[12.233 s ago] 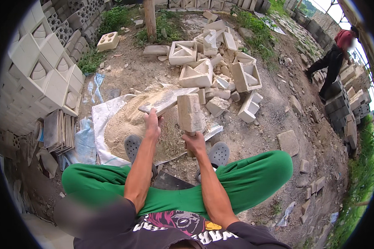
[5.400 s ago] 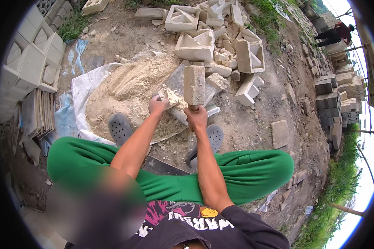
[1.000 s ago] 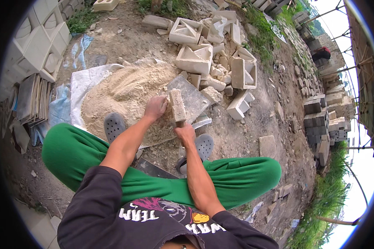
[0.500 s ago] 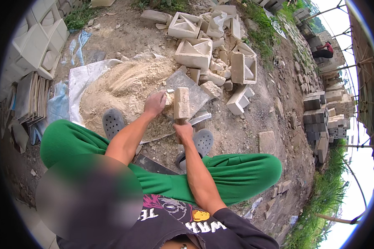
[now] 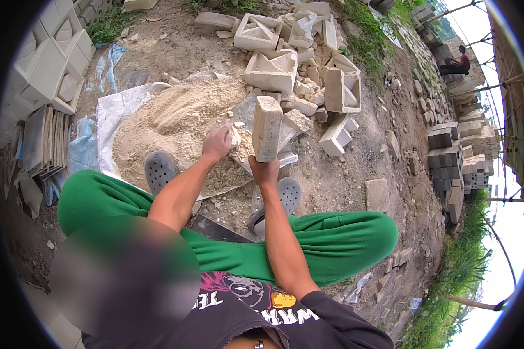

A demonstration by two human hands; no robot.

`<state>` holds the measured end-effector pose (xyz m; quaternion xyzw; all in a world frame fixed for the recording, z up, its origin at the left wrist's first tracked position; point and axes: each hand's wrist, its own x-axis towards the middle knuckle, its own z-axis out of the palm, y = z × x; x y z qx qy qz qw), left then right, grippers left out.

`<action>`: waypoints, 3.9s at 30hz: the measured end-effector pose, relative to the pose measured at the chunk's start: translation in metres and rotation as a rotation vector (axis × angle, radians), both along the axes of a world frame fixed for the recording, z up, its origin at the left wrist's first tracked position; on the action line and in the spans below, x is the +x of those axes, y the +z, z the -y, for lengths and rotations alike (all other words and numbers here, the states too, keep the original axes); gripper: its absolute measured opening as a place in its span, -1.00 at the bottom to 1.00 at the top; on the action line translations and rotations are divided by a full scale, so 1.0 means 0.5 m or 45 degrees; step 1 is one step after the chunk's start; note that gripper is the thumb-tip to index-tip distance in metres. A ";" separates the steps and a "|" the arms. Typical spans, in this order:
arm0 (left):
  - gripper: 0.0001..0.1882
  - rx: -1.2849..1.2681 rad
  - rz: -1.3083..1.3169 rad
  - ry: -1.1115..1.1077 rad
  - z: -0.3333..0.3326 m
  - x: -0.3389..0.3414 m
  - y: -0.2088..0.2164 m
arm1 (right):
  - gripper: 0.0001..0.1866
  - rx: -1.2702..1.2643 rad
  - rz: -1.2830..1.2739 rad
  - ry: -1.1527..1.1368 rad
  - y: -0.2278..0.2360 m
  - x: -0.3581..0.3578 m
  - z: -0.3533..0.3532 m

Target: The person sits on the ground and repeatedly uses a hammer to break a small stone piece placed on a flat surface. The person holds the stone with one hand and strikes it with the other, generating dust and small fragments.

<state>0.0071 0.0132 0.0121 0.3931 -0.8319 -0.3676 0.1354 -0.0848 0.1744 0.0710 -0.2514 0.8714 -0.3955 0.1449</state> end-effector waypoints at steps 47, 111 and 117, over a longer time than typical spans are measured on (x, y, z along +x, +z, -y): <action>-0.56 -0.152 0.005 0.115 0.046 -0.013 -0.060 | -0.55 0.489 0.364 -0.042 -0.056 -0.030 0.003; -0.32 -0.346 -0.122 -0.118 0.004 0.027 -0.054 | -0.42 0.546 0.421 -0.098 -0.069 -0.032 0.003; -0.33 -0.304 -0.095 -0.110 -0.001 0.032 -0.052 | -0.66 -0.078 0.250 -0.193 -0.054 -0.030 0.006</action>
